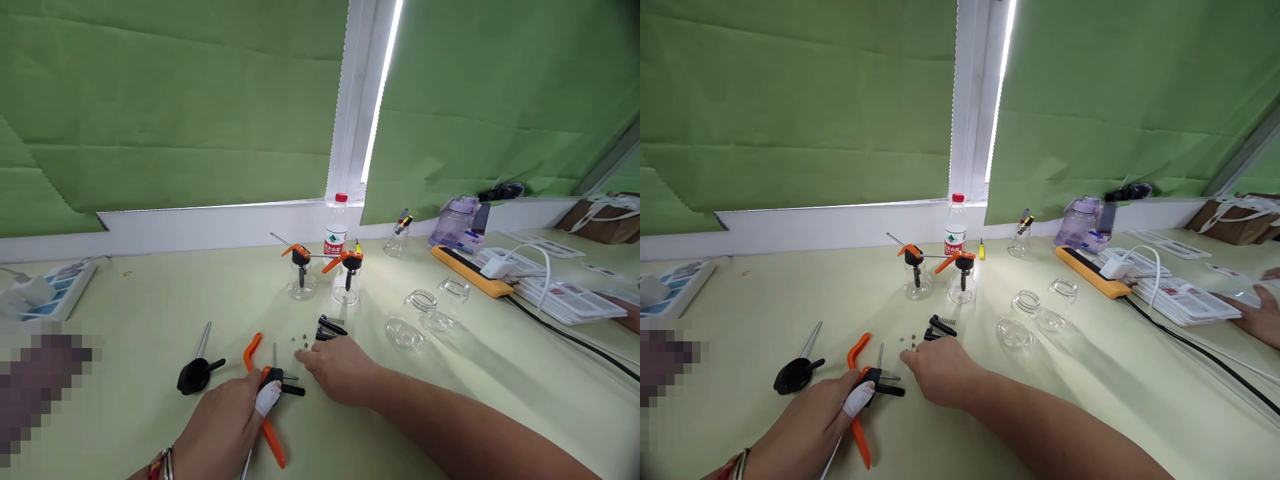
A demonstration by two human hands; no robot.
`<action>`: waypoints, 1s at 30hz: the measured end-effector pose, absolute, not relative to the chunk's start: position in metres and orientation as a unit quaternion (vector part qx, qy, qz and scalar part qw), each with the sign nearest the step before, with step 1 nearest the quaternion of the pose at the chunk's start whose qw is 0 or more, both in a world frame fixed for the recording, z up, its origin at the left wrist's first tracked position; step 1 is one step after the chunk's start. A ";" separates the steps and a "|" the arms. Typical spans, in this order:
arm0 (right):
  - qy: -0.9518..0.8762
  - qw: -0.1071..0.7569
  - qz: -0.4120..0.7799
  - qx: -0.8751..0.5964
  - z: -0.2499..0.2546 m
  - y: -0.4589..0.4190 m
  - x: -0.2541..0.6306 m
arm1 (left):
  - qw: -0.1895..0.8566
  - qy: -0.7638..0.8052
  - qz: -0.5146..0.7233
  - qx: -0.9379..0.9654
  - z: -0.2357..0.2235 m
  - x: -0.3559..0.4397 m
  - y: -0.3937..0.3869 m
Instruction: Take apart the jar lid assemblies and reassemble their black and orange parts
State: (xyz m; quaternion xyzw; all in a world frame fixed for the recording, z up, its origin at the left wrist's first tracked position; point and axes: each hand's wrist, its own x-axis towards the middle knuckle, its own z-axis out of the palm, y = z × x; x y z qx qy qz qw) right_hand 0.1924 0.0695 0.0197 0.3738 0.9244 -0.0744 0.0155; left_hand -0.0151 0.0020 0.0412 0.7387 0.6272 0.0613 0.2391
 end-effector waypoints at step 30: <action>0.947 -0.054 -0.108 0.298 0.024 0.092 0.227 | 0.222 0.621 0.059 0.749 0.039 -0.016 -0.002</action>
